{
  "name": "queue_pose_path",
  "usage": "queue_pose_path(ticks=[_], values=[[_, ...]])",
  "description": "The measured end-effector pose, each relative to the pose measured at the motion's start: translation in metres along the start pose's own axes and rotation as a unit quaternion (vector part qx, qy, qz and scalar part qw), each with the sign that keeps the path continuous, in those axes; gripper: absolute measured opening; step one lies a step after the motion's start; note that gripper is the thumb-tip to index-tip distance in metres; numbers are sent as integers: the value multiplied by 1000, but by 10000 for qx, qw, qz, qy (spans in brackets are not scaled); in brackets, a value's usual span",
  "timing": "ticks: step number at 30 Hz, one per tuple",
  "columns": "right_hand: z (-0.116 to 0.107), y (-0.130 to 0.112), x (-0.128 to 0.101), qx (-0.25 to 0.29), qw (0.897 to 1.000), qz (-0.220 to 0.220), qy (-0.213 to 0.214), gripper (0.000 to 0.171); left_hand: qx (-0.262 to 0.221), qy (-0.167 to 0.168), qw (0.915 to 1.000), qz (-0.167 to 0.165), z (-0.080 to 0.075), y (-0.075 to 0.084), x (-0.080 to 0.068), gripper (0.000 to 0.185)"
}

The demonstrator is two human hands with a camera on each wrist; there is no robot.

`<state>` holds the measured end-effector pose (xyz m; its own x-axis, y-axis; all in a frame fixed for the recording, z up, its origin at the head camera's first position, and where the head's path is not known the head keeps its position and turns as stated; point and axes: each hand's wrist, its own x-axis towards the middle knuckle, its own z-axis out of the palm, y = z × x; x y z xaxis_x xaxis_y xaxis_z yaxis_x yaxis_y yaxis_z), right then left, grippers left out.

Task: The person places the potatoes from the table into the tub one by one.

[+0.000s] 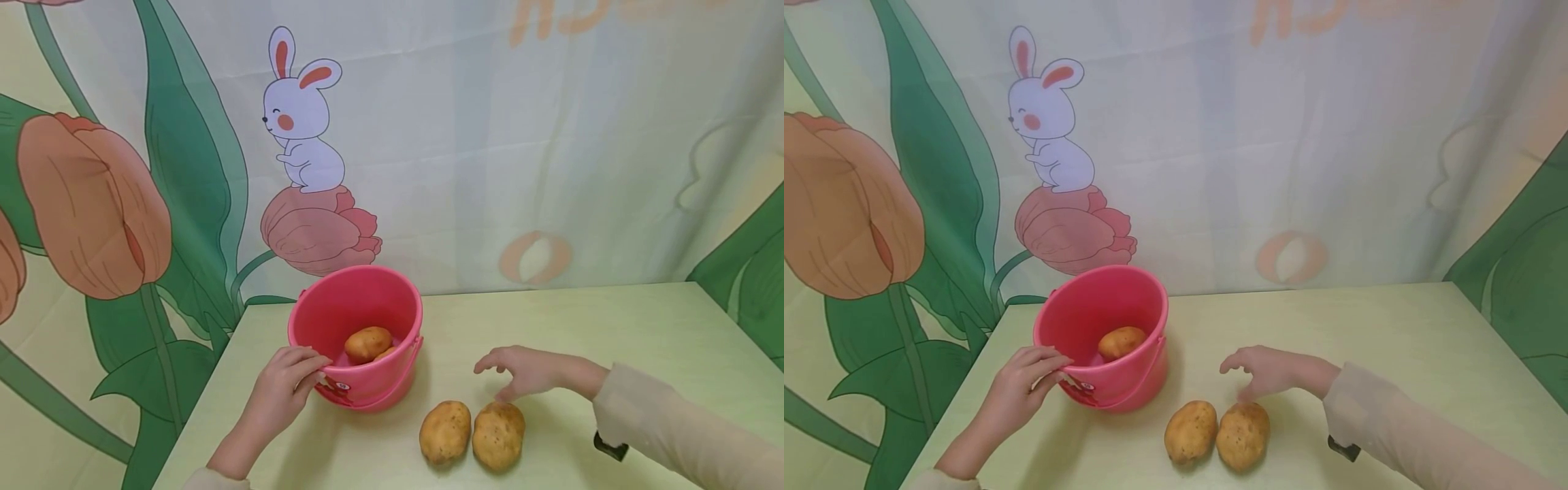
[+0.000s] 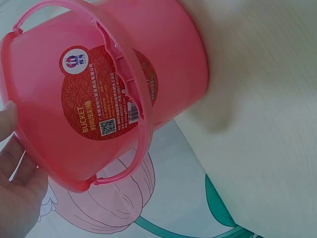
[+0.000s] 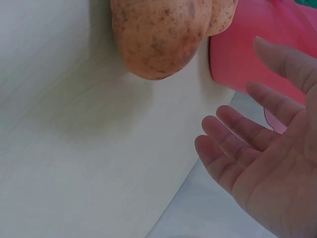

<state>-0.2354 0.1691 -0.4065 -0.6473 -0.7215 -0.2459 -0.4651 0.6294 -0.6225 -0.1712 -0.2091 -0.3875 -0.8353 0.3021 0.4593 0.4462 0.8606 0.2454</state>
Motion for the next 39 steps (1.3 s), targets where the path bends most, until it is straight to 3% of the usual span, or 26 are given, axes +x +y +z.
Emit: queue_pose_path(ticks=[39], values=[[26,21,-7,1146,9921,373,-339,55,27,22,10000,-31,1,0,0,29]])
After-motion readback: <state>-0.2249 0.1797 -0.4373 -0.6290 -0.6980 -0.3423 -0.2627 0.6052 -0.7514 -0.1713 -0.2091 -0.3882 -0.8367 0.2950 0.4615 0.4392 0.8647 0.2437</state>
